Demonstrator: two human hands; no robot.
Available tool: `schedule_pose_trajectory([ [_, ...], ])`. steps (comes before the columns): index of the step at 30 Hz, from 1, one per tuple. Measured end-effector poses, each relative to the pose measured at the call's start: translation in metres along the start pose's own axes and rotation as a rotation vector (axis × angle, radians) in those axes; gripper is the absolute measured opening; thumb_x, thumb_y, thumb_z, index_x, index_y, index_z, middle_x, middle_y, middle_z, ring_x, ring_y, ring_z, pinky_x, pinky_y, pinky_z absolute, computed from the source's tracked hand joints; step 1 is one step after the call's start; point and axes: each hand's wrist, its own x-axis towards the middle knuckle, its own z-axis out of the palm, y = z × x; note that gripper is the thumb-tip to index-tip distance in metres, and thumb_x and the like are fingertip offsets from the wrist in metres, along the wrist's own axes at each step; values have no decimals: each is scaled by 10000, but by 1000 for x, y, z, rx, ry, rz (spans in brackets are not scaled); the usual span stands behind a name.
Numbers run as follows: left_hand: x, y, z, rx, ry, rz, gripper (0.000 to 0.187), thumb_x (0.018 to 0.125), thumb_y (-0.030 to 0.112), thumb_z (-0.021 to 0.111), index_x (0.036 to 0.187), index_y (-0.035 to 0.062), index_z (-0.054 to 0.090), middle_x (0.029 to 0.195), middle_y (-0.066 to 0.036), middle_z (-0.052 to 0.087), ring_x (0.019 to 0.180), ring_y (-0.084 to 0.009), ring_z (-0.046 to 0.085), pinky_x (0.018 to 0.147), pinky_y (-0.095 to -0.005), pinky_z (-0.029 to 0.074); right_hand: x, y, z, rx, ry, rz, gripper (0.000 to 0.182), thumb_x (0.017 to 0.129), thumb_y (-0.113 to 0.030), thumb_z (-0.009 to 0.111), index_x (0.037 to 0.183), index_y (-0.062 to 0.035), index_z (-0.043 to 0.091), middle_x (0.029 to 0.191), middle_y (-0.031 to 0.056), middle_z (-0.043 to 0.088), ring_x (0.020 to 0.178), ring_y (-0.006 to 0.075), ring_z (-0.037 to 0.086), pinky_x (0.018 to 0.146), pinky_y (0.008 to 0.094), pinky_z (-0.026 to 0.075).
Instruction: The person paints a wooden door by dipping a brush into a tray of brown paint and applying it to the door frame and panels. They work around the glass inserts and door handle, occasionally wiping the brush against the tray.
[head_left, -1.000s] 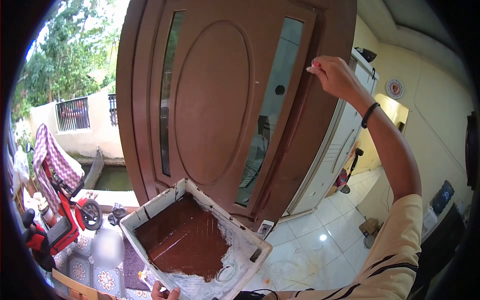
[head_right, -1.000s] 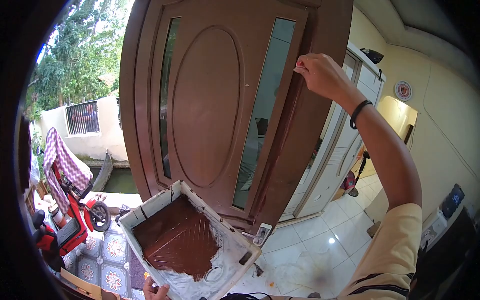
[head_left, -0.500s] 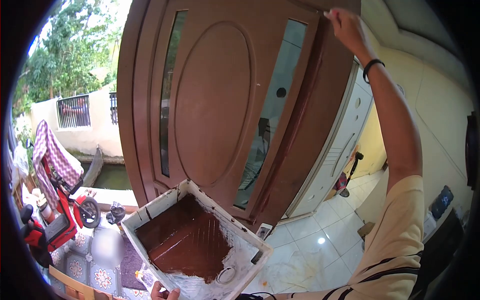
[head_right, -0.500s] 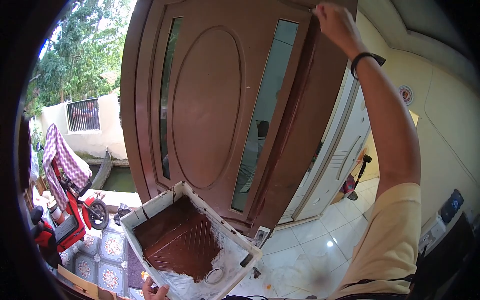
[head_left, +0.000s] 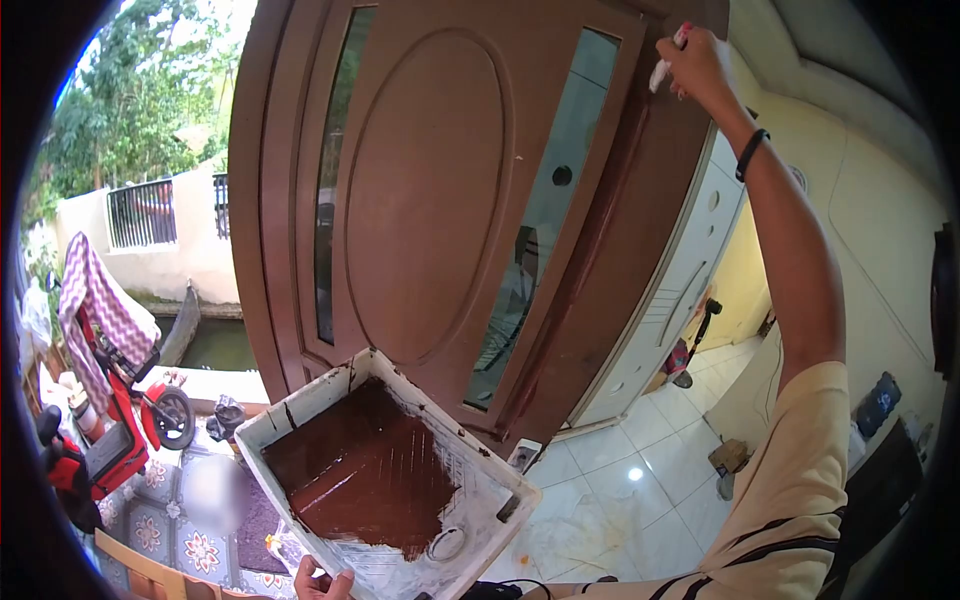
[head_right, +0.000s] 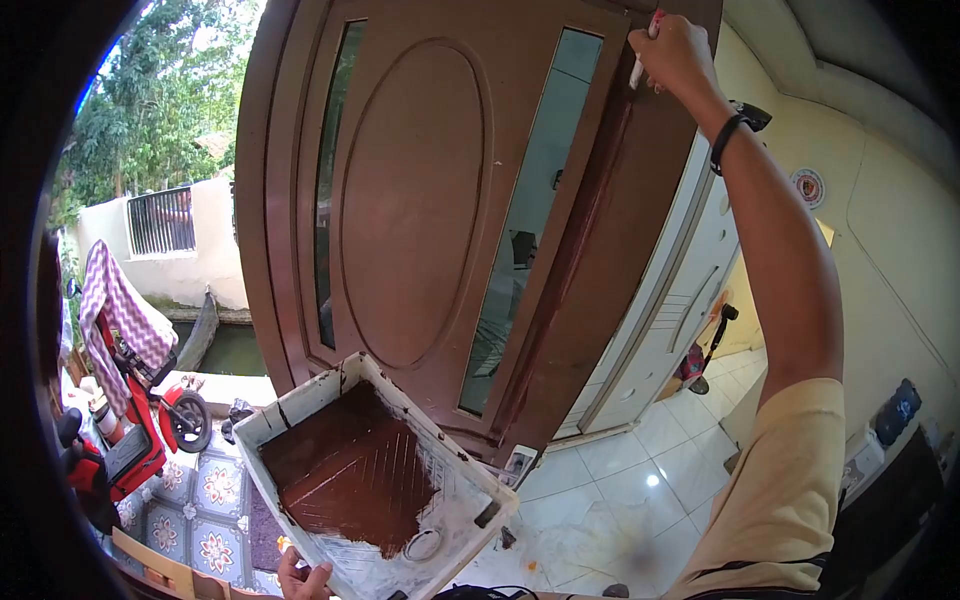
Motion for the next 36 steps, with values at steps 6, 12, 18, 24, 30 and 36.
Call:
schedule_pose_trajectory([
  [6, 5, 0, 0, -70, -42, -29, 611, 851, 92, 714, 1360, -56, 411, 1015, -129, 617, 828, -165, 586, 678, -264, 479, 3, -19, 4, -230, 320, -384, 219, 820, -218, 659, 762, -22, 579, 600, 131, 634, 544, 300, 654, 537, 368, 524],
  [12, -1, -3, 4, -93, -4, -46, 642, 848, 63, 708, 1380, -66, 371, 1029, -139, 613, 845, -167, 591, 693, -275, 487, -41, -23, 4, -380, 160, -456, 255, 843, -247, 610, 754, -10, 642, 639, 155, 662, 615, 337, 674, 625, 418, 554],
  [18, -2, -5, 4, -85, 7, -8, 620, 851, 68, 712, 1366, -64, 394, 1046, -136, 605, 852, -165, 581, 706, -266, 476, -41, -20, -12, -52, 83, -210, 230, 867, -252, 656, 793, -47, 583, 597, 145, 601, 555, 356, 615, 533, 383, 494],
  [24, -8, 5, 6, -44, 37, -39, 646, 839, 113, 742, 1366, -47, 404, 1070, -129, 583, 878, -166, 564, 721, -268, 466, -77, -8, 2, -236, 161, -550, 210, 838, -201, 667, 748, -33, 577, 592, 152, 614, 562, 317, 652, 571, 376, 521],
  [30, -10, 17, 10, -25, 31, -50, 652, 838, 155, 753, 1364, -39, 421, 1075, -128, 574, 886, -172, 566, 734, -274, 470, -80, -26, -8, 88, 110, -249, 214, 873, -177, 647, 749, -26, 559, 578, 141, 610, 534, 307, 639, 547, 356, 502],
  [36, -8, 14, 5, 41, 30, -50, 656, 835, 177, 760, 1358, -40, 428, 1070, -146, 577, 892, -187, 580, 737, -296, 494, -120, -17, 14, -27, 28, -447, 228, 883, -154, 620, 721, -6, 555, 619, 125, 638, 496, 235, 640, 503, 340, 490],
])
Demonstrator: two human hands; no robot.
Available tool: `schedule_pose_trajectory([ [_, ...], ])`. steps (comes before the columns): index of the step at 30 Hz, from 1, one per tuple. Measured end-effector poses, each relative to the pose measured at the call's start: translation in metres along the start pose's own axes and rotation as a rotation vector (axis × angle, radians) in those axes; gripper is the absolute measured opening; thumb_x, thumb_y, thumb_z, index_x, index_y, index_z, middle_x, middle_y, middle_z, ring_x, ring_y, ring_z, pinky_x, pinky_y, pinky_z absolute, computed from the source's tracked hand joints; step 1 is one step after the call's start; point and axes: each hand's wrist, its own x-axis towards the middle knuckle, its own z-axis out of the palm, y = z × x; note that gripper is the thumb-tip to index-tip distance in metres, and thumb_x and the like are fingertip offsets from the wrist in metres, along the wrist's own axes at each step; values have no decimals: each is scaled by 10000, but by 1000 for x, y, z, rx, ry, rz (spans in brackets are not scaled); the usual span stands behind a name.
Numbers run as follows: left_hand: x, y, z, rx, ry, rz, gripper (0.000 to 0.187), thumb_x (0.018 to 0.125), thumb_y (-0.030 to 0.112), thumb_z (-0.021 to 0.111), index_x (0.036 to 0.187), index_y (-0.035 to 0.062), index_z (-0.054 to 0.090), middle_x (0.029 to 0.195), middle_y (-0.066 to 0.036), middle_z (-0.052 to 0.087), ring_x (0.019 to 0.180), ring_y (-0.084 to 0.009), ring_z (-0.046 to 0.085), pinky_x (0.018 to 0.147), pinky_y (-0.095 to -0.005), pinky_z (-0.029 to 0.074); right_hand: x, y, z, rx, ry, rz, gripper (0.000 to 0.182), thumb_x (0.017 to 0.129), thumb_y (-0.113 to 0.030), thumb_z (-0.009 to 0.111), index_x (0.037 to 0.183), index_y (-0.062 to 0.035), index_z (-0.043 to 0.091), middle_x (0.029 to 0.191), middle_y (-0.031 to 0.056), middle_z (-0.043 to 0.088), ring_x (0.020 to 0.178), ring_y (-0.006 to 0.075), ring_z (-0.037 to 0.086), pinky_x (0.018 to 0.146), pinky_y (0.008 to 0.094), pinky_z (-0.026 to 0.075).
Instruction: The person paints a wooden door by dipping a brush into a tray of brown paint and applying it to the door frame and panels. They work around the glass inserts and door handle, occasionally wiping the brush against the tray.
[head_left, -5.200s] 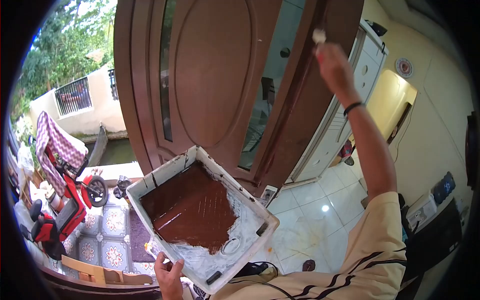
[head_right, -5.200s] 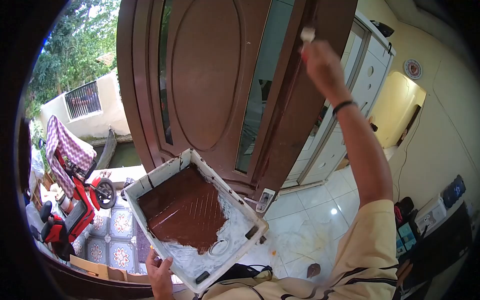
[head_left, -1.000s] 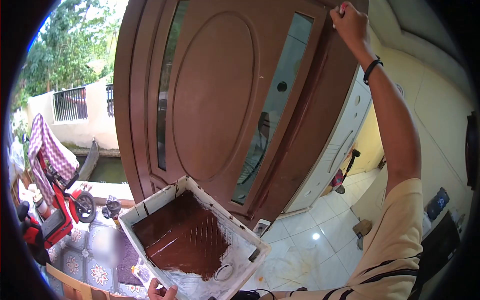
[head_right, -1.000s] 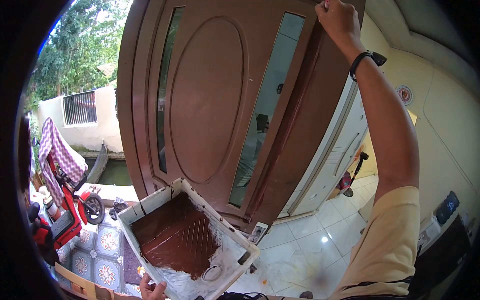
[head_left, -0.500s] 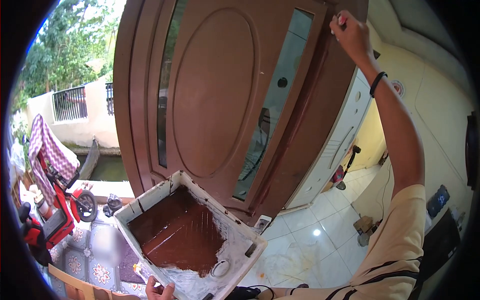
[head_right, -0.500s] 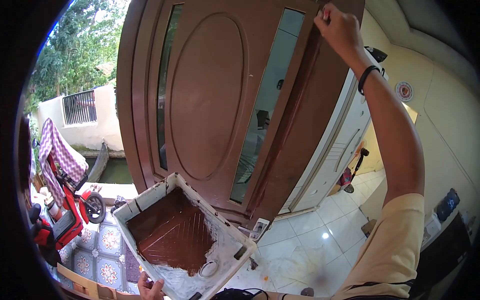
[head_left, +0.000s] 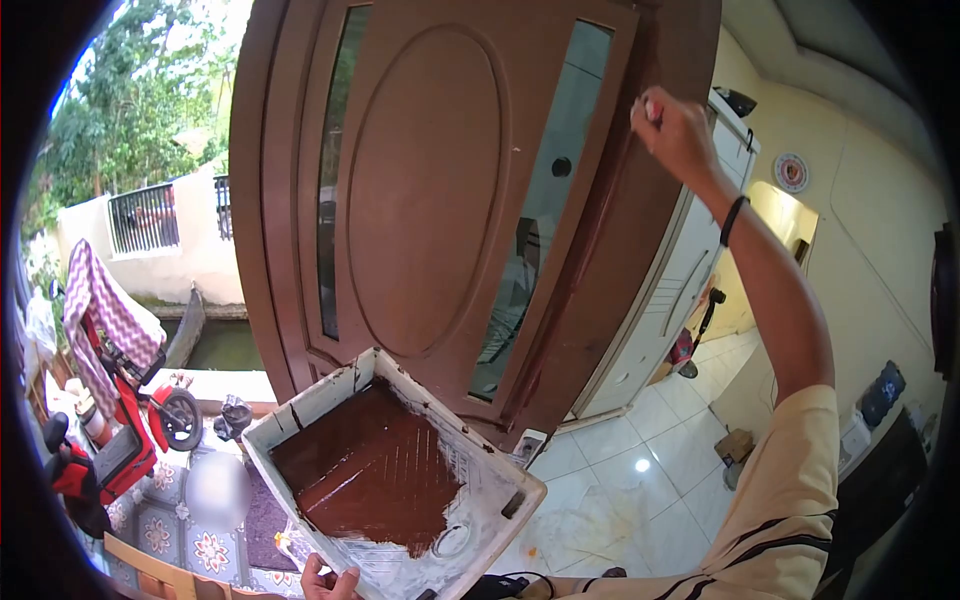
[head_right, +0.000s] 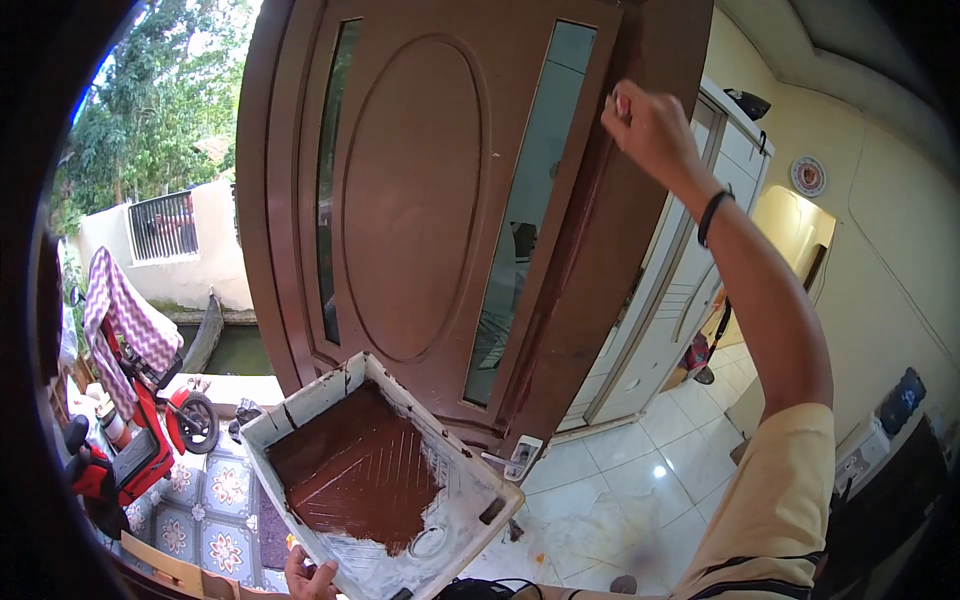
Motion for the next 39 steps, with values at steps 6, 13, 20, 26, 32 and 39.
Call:
schedule_pose_trajectory([
  [6, -2, -1, 0, -32, -19, 13, 650, 834, 157, 751, 1357, -45, 422, 1065, -154, 588, 888, -197, 592, 728, -293, 501, 2, 5, -1, 455, -339, 477, 232, 909, -162, 610, 745, 2, 612, 621, 60, 631, 486, 118, 621, 425, 278, 491],
  [13, -6, -13, 6, -145, -11, 54, 556, 867, 59, 681, 1347, -47, 421, 995, -128, 625, 832, -171, 605, 671, -272, 496, 96, 117, -18, 260, 155, 277, 218, 946, -253, 619, 1025, -57, 673, 751, 47, 680, 629, 92, 653, 554, 262, 512],
  [20, -6, -13, 5, -147, -30, 103, 487, 867, 77, 687, 1295, -33, 482, 970, -115, 631, 818, -165, 610, 661, -265, 492, 52, 84, -2, -41, 170, -180, 186, 913, -150, 603, 1056, -66, 688, 951, 162, 700, 896, 370, 668, 761, 406, 538],
  [26, -7, -10, 4, -107, -52, 127, 422, 866, 74, 674, 1253, -1, 525, 977, -95, 624, 821, -149, 600, 653, -257, 486, 34, 60, -21, 116, 127, 114, 198, 926, -176, 619, 1058, -42, 681, 748, 105, 651, 678, 182, 629, 613, 303, 498],
  [32, -10, -9, 16, -90, -22, 186, 412, 859, 62, 663, 1246, 3, 532, 979, -79, 619, 823, -135, 588, 650, -253, 478, 84, 105, -22, 17, 350, 5, 211, 925, -196, 617, 1059, -49, 686, 808, 116, 693, 709, 221, 665, 649, 318, 515],
  [39, -14, -5, 17, -127, 25, 95, 446, 849, 61, 672, 1262, 6, 514, 1006, -86, 617, 832, -135, 586, 660, -257, 477, 67, 77, -28, 14, 44, 199, 207, 914, -204, 608, 1013, -40, 687, 902, 172, 692, 833, 363, 664, 742, 404, 521],
])
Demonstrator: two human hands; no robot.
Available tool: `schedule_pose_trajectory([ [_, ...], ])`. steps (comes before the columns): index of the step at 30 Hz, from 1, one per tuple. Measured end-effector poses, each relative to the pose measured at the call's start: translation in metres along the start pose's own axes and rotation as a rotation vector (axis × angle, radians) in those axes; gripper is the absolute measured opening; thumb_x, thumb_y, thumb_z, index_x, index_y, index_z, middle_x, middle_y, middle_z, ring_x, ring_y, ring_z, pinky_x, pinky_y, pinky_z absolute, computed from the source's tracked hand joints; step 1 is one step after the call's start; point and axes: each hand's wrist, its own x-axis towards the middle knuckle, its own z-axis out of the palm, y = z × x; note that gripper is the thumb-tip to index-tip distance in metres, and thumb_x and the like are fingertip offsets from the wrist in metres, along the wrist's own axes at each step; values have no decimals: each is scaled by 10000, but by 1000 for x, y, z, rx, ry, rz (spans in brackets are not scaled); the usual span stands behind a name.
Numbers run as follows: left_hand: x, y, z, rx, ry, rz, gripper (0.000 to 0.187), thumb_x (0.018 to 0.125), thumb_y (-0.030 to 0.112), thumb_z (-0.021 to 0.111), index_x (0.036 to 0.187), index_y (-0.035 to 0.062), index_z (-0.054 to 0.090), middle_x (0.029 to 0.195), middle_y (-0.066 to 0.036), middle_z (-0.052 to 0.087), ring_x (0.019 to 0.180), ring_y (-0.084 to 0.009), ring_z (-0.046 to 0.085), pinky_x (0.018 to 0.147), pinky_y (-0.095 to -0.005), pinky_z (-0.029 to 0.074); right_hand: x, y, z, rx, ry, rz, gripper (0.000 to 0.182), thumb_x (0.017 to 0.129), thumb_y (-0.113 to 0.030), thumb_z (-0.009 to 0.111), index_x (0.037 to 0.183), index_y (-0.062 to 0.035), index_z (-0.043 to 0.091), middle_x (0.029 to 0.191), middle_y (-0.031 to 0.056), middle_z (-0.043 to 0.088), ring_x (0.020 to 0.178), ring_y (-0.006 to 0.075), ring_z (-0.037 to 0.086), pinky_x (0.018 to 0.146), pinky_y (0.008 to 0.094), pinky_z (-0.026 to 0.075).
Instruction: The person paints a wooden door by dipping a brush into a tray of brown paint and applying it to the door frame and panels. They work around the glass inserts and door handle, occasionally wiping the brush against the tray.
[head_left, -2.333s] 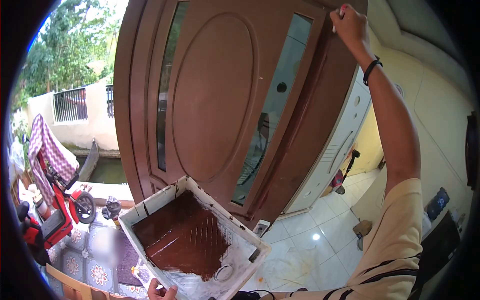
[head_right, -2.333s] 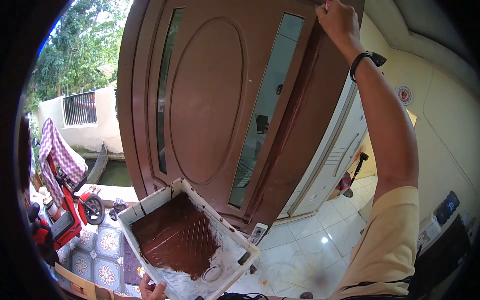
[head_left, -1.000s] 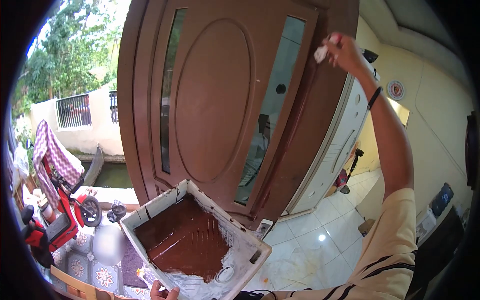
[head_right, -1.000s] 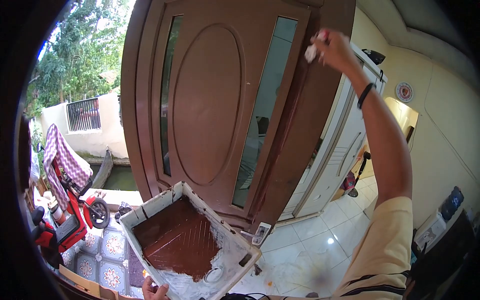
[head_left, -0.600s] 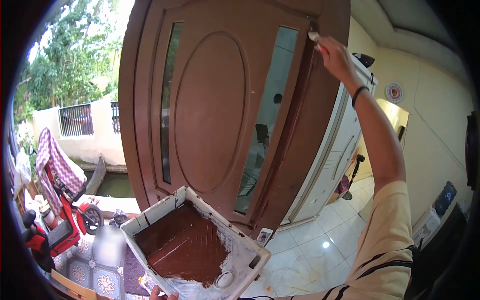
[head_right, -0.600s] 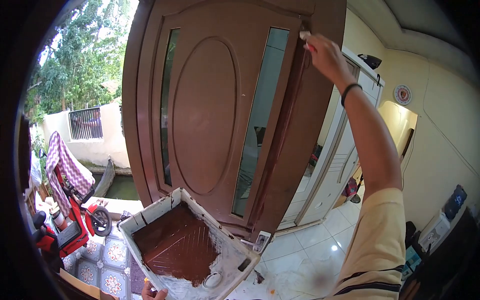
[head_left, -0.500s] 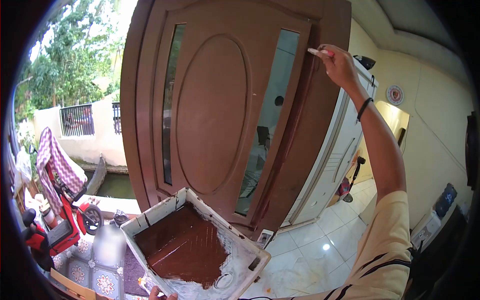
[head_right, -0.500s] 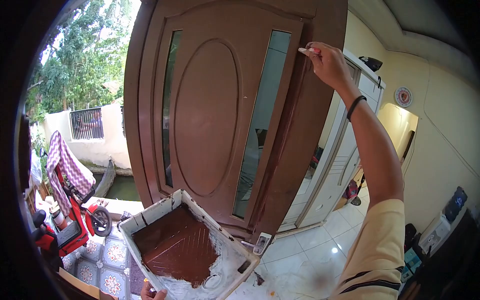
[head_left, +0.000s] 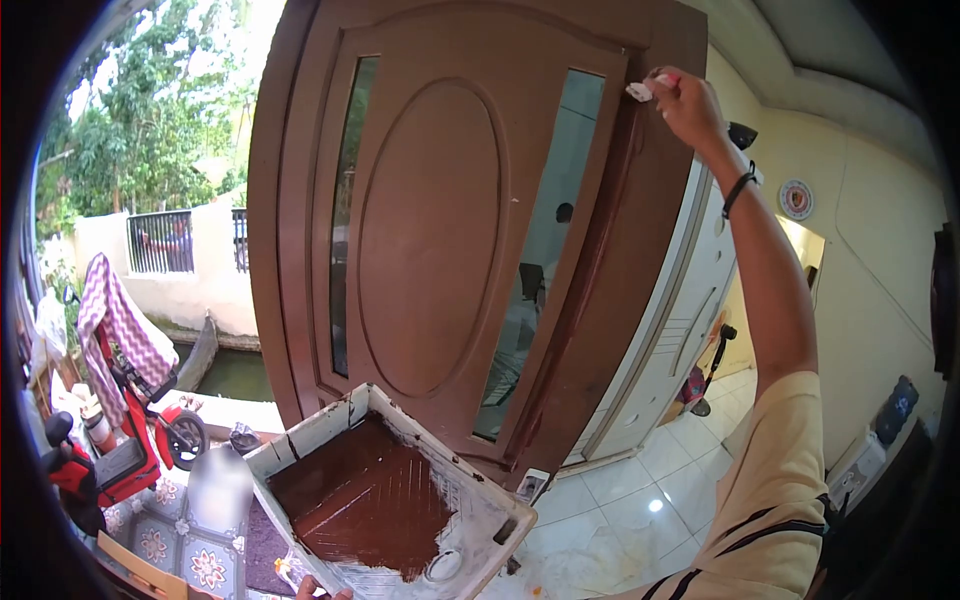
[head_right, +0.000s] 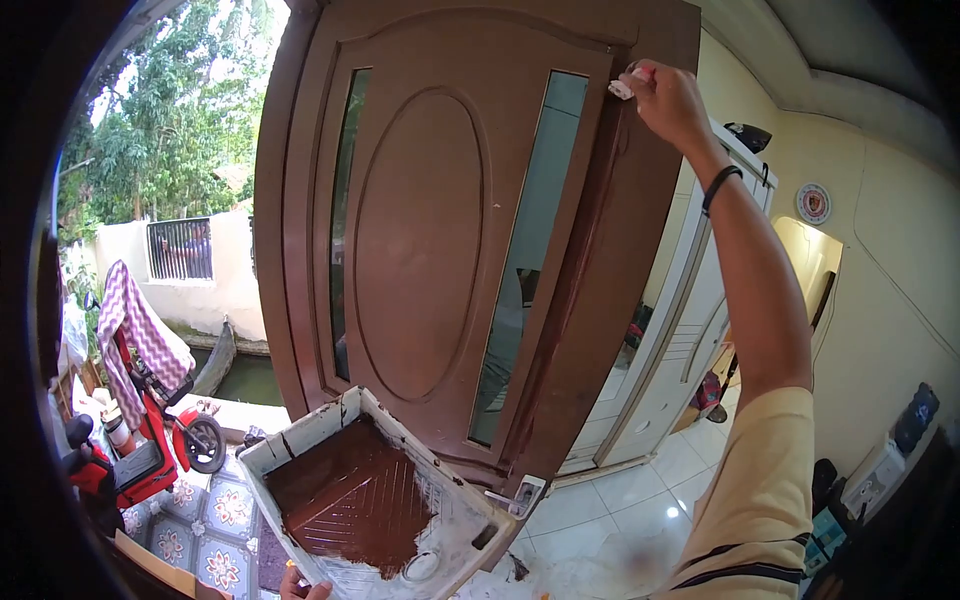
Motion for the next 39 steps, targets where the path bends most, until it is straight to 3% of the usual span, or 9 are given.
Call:
schedule_pose_trajectory([
  [8, 20, -33, -17, 25, -42, 39, 503, 841, 78, 695, 1297, -1, 499, 991, -76, 623, 849, -138, 579, 662, -266, 471, -44, -26, 25, -36, 330, -312, 203, 932, -144, 582, 831, 20, 648, 761, 209, 620, 806, 374, 629, 670, 407, 509],
  [12, 12, -25, -6, -173, -28, 39, 443, 784, -29, 625, 1215, -43, 523, 1033, -127, 639, 877, -180, 642, 777, -277, 530, -150, -26, 66, -180, 117, -419, 129, 879, -134, 646, 970, -44, 653, 829, 123, 631, 754, 281, 632, 634, 373, 509],
  [13, 13, -25, 0, -161, 1, 61, 376, 800, -27, 625, 1161, -24, 521, 922, -70, 649, 694, -93, 602, 592, -209, 472, -186, -39, 76, -163, 45, -375, 61, 860, -98, 624, 902, -54, 630, 813, 102, 588, 744, 276, 610, 617, 376, 512],
  [17, 14, -30, 0, -168, 44, 90, 385, 798, -27, 637, 1168, -17, 529, 898, -52, 643, 674, -81, 585, 566, -190, 439, -338, -111, 102, -80, -131, -291, 52, 857, -93, 618, 861, -42, 626, 752, 77, 509, 722, 244, 566, 576, 342, 490],
  [20, 13, -32, -12, -122, -23, 44, 408, 799, -20, 611, 1194, -54, 515, 1026, -105, 630, 906, -157, 607, 839, -287, 487, -438, -144, 122, -34, -341, -250, 190, 849, -122, 641, 997, -3, 650, 800, 80, 553, 773, 253, 598, 606, 329, 515],
  [23, 13, -26, -7, -86, 7, 28, 394, 800, -44, 641, 1178, -13, 532, 931, -45, 637, 747, -78, 589, 619, -183, 447, -499, -163, 129, 182, -493, -93, 193, 851, -110, 631, 1011, -5, 650, 813, 97, 575, 771, 271, 610, 614, 355, 526],
  [26, 8, -24, -4, -57, 31, 18, 405, 793, -19, 613, 1184, -50, 517, 1021, -104, 628, 896, -157, 607, 832, -280, 486, -501, -159, 129, 363, -562, 127, 185, 851, -83, 614, 1021, -16, 649, 830, 128, 609, 767, 300, 628, 642, 386, 533],
  [29, 6, -28, 1, -146, 26, 65, 402, 809, -52, 625, 1195, -18, 518, 959, -58, 636, 771, -86, 590, 647, -197, 464, -467, -116, 132, 483, -458, 304, 179, 852, -57, 612, 1024, -25, 646, 878, 166, 655, 778, 334, 651, 689, 416, 538],
  [39, 7, -24, 2, -176, -18, 105, 369, 809, -39, 618, 1163, -39, 514, 1011, -95, 631, 887, -148, 609, 823, -281, 481, -319, -70, 93, 84, 24, -63, 245, 797, 25, 630, 1035, -19, 665, 1049, 166, 638, 926, 334, 635, 789, 392, 539],
])
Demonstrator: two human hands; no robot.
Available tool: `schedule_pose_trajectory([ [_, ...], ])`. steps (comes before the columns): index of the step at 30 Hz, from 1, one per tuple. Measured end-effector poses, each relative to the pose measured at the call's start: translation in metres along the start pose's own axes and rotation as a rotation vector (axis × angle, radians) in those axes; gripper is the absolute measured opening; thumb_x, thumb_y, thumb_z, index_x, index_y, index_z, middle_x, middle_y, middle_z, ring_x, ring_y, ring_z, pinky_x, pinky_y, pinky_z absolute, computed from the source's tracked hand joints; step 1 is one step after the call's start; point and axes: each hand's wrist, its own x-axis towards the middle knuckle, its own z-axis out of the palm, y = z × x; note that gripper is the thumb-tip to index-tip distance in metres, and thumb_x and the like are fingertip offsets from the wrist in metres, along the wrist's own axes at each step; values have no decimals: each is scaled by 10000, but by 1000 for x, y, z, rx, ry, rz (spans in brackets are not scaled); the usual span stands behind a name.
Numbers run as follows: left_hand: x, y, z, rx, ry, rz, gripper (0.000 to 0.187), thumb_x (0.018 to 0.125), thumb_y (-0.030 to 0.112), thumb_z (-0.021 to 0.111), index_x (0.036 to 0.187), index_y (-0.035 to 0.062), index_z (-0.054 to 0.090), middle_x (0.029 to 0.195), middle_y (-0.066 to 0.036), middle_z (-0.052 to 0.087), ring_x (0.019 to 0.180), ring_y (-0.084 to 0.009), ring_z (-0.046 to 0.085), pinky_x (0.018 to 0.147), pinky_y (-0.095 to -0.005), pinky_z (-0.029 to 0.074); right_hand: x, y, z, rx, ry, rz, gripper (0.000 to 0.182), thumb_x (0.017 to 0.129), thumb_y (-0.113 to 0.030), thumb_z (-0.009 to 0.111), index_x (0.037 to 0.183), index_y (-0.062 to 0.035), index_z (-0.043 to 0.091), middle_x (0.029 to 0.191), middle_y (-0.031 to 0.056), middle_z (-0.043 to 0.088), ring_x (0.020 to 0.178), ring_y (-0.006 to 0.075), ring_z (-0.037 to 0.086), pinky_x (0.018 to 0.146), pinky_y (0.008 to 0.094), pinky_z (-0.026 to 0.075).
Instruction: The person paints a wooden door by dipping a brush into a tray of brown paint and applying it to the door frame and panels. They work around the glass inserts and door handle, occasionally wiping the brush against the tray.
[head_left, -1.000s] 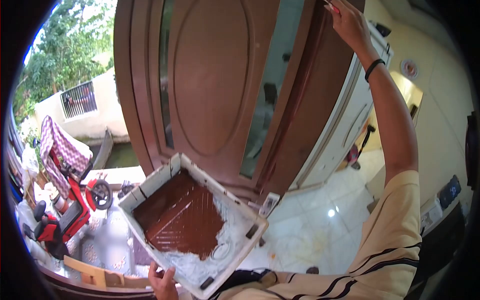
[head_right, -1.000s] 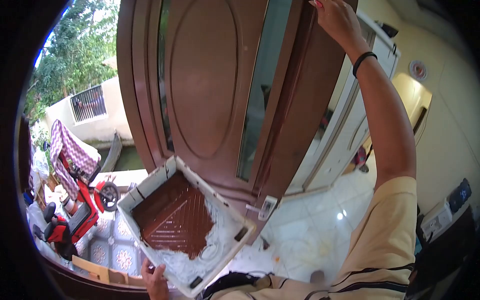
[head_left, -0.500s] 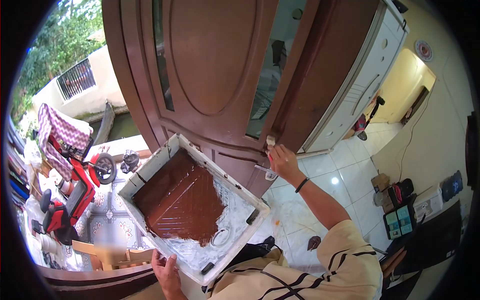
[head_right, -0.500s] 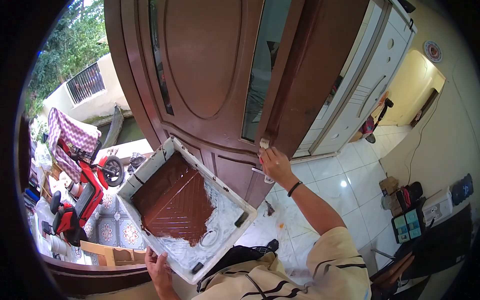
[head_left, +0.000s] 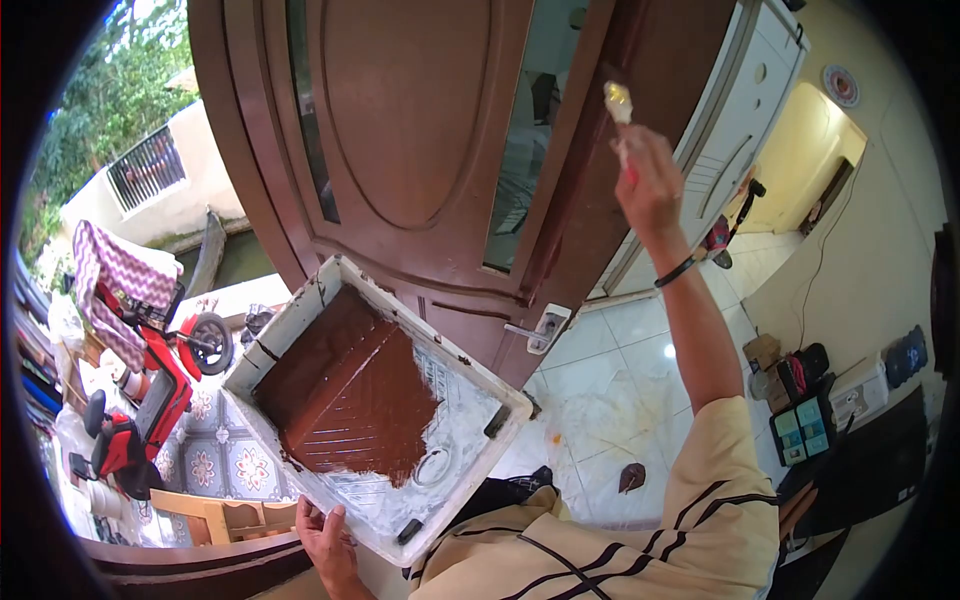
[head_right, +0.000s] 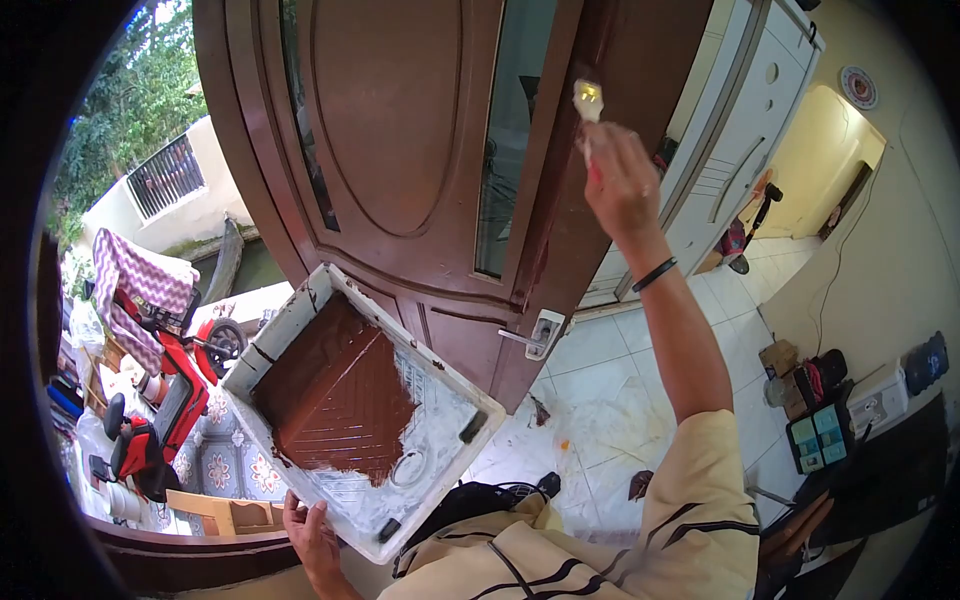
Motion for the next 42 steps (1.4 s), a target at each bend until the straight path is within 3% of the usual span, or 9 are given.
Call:
schedule_pose_trajectory([
  [5, 4, 1, -5, 27, -13, -4, 372, 808, -37, 616, 1166, -33, 516, 1014, -101, 639, 899, -158, 615, 843, -282, 478, -131, -46, 31, -67, -288, -150, 295, 801, -79, 645, 1086, -5, 652, 1036, 175, 633, 936, 316, 631, 884, 410, 537],
  [11, 6, 2, -7, -12, -32, -26, 381, 811, -47, 615, 1178, -32, 513, 1021, -106, 645, 904, -157, 622, 836, -285, 489, -248, -113, 34, 262, -582, 165, 209, 835, -98, 633, 1027, -18, 647, 949, 116, 636, 856, 282, 637, 753, 381, 547],
  [15, 8, 2, -12, 27, -47, -47, 399, 807, -41, 616, 1193, -35, 515, 1024, -102, 640, 898, -154, 621, 825, -281, 497, -231, -102, 33, 456, -633, 380, 193, 847, -91, 624, 1023, -13, 638, 869, 160, 626, 787, 334, 629, 666, 419, 526],
  [20, 8, 2, -8, 27, -44, -47, 429, 811, -6, 624, 1225, -34, 512, 1033, -92, 627, 906, -153, 614, 821, -285, 503, -136, -63, 25, 396, -402, 352, 174, 865, -68, 604, 1025, -4, 626, 874, 171, 627, 778, 357, 621, 678, 434, 524],
  [23, 9, 3, -9, -3, -49, -57, 405, 811, -39, 627, 1201, -33, 515, 1021, -97, 644, 884, -151, 625, 810, -274, 498, -94, -54, 17, 266, -244, 190, 212, 876, -77, 612, 1072, 2, 618, 934, 182, 629, 813, 361, 624, 719, 418, 536],
  [26, 10, 3, -7, -20, -35, -71, 403, 811, -53, 630, 1198, -33, 519, 1018, -98, 653, 878, -151, 630, 806, -269, 496, -102, -67, 20, 26, -206, 65, 283, 864, -88, 630, 1128, 10, 602, 991, 196, 627, 848, 353, 629, 757, 399, 544],
  [31, 7, 1, -13, 19, -1, -106, 453, 820, -45, 634, 1251, -38, 494, 1082, -109, 638, 930, -163, 628, 839, -284, 499, -209, -107, 41, 9, -428, 49, 342, 840, -99, 645, 1159, 11, 588, 995, 186, 627, 857, 322, 635, 756, 389, 544],
  [34, 6, 4, -9, 18, 19, -123, 478, 828, -45, 633, 1279, -41, 474, 1129, -116, 624, 971, -172, 622, 868, -293, 495, -265, -135, 48, 228, -645, 283, 291, 849, -60, 600, 1127, 24, 592, 963, 156, 602, 867, 343, 611, 745, 432, 521],
  [42, 4, 6, -1, 73, 35, -92, 479, 822, -23, 609, 1281, -48, 475, 1115, -126, 635, 995, -182, 627, 894, -300, 498, -257, -114, 52, 384, -659, 498, 260, 820, -9, 590, 1079, -1, 606, 907, 152, 586, 832, 340, 602, 716, 416, 516],
])
